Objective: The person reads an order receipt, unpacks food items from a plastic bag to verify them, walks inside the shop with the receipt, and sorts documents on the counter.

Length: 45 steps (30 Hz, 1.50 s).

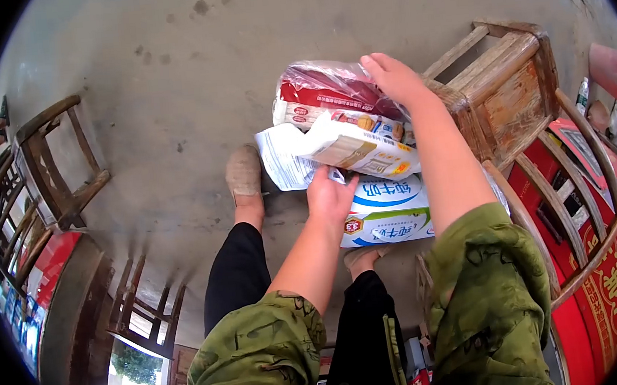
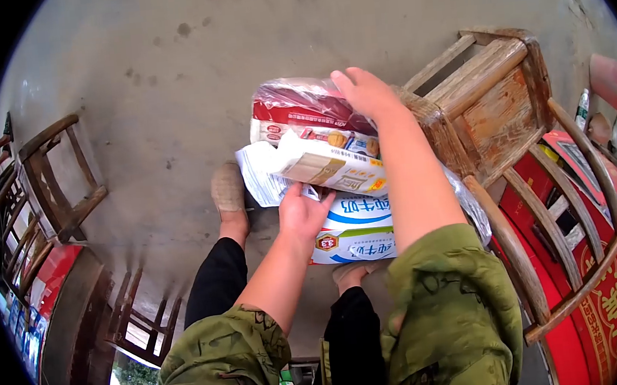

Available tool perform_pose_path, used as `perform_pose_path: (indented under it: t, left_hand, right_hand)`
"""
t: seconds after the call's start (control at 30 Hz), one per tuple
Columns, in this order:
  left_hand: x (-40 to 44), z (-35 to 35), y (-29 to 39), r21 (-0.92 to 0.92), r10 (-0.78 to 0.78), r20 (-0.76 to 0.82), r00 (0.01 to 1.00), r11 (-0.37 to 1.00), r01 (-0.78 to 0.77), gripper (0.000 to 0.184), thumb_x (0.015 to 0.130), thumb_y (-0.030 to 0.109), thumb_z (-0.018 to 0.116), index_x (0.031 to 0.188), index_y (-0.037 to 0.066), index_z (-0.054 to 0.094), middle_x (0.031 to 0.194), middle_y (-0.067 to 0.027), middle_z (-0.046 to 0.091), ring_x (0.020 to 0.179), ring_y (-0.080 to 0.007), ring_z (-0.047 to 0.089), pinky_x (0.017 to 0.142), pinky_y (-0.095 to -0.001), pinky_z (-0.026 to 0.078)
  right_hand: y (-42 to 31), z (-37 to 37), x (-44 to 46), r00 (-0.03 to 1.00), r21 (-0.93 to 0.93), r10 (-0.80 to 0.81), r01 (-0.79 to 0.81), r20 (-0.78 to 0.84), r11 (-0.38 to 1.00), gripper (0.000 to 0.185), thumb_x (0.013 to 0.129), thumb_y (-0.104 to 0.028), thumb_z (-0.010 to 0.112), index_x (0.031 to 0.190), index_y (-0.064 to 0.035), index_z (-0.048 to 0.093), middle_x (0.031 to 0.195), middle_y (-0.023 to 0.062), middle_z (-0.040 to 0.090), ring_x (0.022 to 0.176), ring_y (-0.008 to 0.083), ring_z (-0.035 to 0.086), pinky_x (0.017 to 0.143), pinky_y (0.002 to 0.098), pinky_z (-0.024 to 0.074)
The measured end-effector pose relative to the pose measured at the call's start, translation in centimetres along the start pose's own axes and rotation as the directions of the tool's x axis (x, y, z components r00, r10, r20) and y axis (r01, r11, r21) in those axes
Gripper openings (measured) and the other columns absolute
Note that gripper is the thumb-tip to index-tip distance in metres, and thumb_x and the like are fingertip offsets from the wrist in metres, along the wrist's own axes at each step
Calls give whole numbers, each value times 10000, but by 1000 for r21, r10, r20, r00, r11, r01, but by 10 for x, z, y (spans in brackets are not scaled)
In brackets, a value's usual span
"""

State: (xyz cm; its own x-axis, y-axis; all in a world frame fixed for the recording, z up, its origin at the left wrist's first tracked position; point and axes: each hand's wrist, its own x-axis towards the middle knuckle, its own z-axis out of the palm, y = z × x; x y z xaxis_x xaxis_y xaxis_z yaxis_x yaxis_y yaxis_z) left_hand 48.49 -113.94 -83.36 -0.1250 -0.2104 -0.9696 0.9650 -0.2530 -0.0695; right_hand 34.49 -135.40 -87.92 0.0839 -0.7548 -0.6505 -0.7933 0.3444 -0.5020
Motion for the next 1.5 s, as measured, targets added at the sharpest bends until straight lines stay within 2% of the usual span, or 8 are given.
perform_pose_path:
  t: [0.07,0.27,0.53,0.9,1.03,1.17,1.33,1.5]
  left_hand:
    - [11,1,-9,9,33,-41,999,999,-33,455,1022,249,330,1440,69,331,1474,-137,365,1356,-326,337,1134,-553,208]
    - [35,2,-2,-62,1,-132,991,998,-9,524,985,395,394,1411,90,404,1461,-141,392,1334,-348,371,1095,-574,285]
    - [40,-2,9,-168,41,96,995,985,-24,709,937,620,307,1467,151,351,1521,-104,337,1374,-356,325,1127,-570,231]
    - [-86,107,16,178,239,145,960,948,-263,513,947,438,462,1300,69,501,1231,-106,541,1096,-264,517,936,-427,416]
    - [-148,177,-1,349,244,253,936,880,-323,441,943,360,535,1236,30,553,1122,-102,600,982,-226,582,852,-382,471]
    - [-167,244,-51,544,137,338,931,779,-312,372,938,281,608,1172,-8,605,1014,-99,658,868,-188,646,769,-337,527]
    - [-107,319,-144,797,46,277,960,547,-256,274,880,193,592,968,-57,662,937,-147,663,819,-216,638,728,-364,504]
    - [-64,318,-186,654,215,444,870,585,-479,237,924,191,548,1010,-18,621,917,-112,661,808,-221,638,712,-338,508]
  right_hand:
    - [-13,6,5,954,-290,79,9,290,957,706,915,-632,369,1243,-61,621,1279,203,582,1218,329,537,1021,421,410]
    - [-25,12,19,846,-413,269,-64,460,908,730,902,-695,333,1159,-106,680,1199,194,632,1123,350,595,981,439,439]
    - [-8,16,-11,783,-25,111,-121,612,992,766,828,-747,444,1193,-111,663,1220,187,628,1125,336,599,978,395,442]
    - [-41,-94,-152,985,257,-57,13,165,966,504,835,-539,635,1020,-72,677,851,97,676,805,197,628,765,329,490]
    - [-12,-118,-219,965,689,22,171,-261,704,429,870,-440,632,1062,-57,640,916,99,665,856,190,616,798,317,479]
    - [47,-155,-265,895,901,265,257,-358,348,598,1020,-422,431,1385,50,428,1345,115,529,1244,165,478,1073,297,335]
    - [71,-218,-286,692,903,596,205,-407,378,543,1023,-402,432,1356,26,435,1263,108,569,1161,202,522,1019,328,378]
    - [55,-235,-319,529,577,448,97,-720,811,488,984,-215,486,1415,-14,375,1421,217,422,1315,315,408,1100,378,302]
